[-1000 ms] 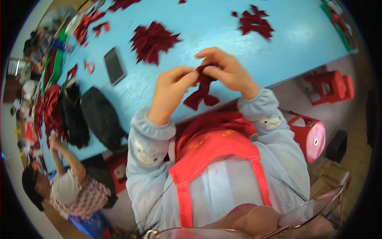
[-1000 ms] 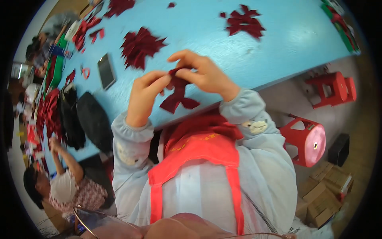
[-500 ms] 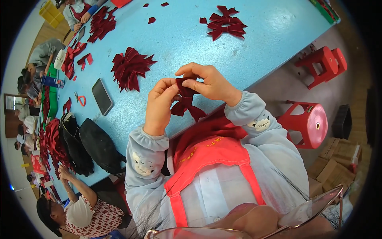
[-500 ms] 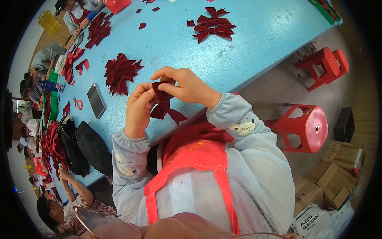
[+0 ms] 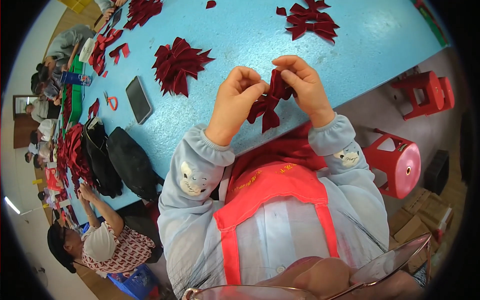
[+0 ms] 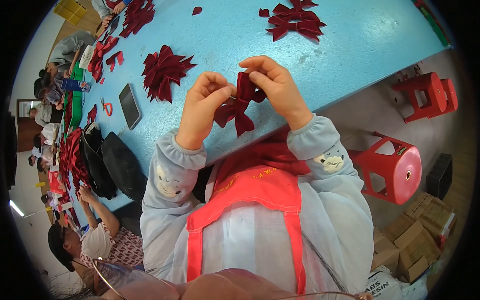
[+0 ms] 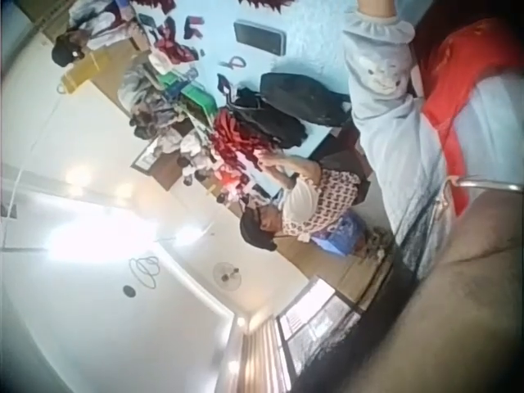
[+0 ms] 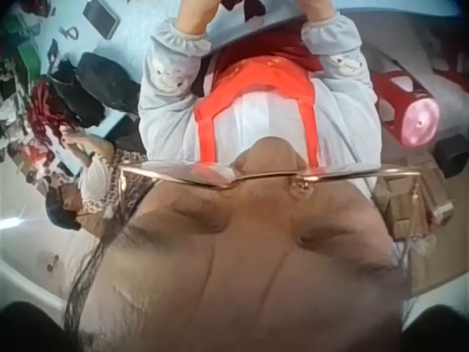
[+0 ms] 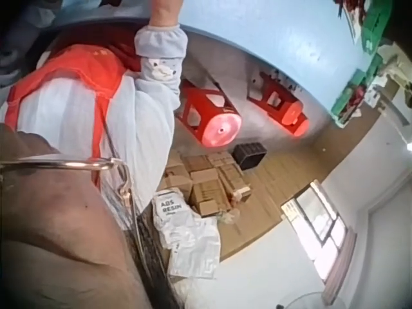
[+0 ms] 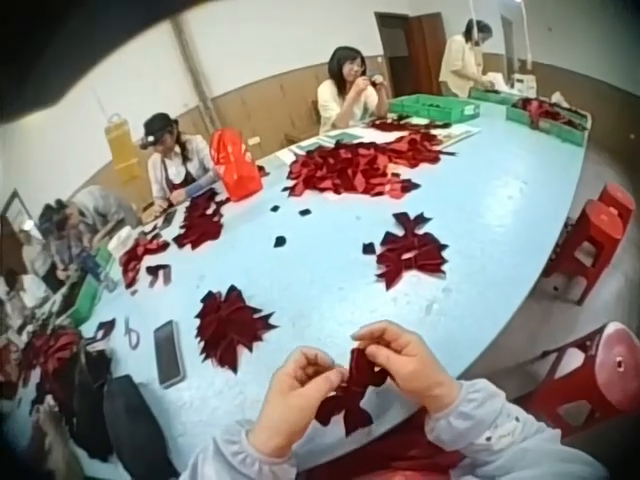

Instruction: Folding and assembling small red fabric pieces into decorative bow shapes.

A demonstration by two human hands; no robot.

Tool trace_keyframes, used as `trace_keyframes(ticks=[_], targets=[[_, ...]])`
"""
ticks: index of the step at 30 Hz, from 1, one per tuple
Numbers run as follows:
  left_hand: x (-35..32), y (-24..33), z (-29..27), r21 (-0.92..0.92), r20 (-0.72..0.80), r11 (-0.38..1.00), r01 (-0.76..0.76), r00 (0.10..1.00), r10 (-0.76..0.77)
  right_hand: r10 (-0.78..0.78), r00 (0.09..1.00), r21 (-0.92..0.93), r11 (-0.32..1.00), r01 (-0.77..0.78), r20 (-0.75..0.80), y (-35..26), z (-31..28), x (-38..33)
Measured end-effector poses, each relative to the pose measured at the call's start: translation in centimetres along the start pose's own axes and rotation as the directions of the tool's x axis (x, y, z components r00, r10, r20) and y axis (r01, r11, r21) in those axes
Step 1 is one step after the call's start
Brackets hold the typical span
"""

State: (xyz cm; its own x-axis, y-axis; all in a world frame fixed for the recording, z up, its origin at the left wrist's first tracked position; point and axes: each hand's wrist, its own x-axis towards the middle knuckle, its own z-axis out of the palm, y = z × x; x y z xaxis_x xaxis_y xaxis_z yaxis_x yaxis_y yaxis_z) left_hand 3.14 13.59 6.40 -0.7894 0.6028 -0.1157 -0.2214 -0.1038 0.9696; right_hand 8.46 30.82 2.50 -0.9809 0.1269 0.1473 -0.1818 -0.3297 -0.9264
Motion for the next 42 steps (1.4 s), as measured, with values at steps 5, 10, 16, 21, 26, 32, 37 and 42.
trace_keyframes(ticks=[5, 10, 16, 21, 26, 32, 37, 42], targets=[[1.1, 1.1, 0.8, 0.155, -0.013, 0.964, 0.216, 0.976, -0.217, -0.085, 0.996, -0.073, 0.994, 0.083, -0.021, 0.4, -0.8, 0.1], [2.4, 0.4, 0.4, 0.194, 0.082, 0.97, 0.148, 0.983, -0.166, -0.08, 0.996, -0.163, 0.984, 0.071, -0.049, 0.2, -1.5, 0.2], [4.3, -0.8, 0.4, 0.097, 0.12, 0.979, 0.178, 0.974, -0.19, -0.122, 0.992, -0.382, 0.918, 0.105, -0.02, 0.1, -1.5, 0.3], [6.0, -1.9, -0.4, 0.319, 0.136, 0.941, 0.111, 0.977, -0.162, -0.19, 0.982, -0.565, 0.808, 0.166, 0.017, -0.2, -1.5, 0.6], [6.7, -1.5, -0.3, 0.188, 0.222, 0.98, 0.07, 0.969, -0.111, -0.191, 0.978, -0.483, 0.866, 0.127, -0.084, 0.6, -2.3, 0.9], [6.3, -2.2, 0.1, 0.253, 0.22, 0.966, -0.054, 0.976, -0.003, -0.064, 0.978, -0.262, 0.965, 0.01, -0.197, 0.9, -2.9, 1.2], [6.3, -2.3, -0.6, 0.514, 0.331, 0.804, -0.299, 0.934, 0.135, -0.059, 0.984, -0.288, 0.958, 0.008, -0.169, 0.9, -3.0, 1.2], [6.4, -1.7, -0.8, 0.579, 0.51, 0.607, -0.545, 0.822, 0.252, -0.055, 0.985, -0.313, 0.95, 0.002, -0.162, 0.9, -3.0, 1.3]])
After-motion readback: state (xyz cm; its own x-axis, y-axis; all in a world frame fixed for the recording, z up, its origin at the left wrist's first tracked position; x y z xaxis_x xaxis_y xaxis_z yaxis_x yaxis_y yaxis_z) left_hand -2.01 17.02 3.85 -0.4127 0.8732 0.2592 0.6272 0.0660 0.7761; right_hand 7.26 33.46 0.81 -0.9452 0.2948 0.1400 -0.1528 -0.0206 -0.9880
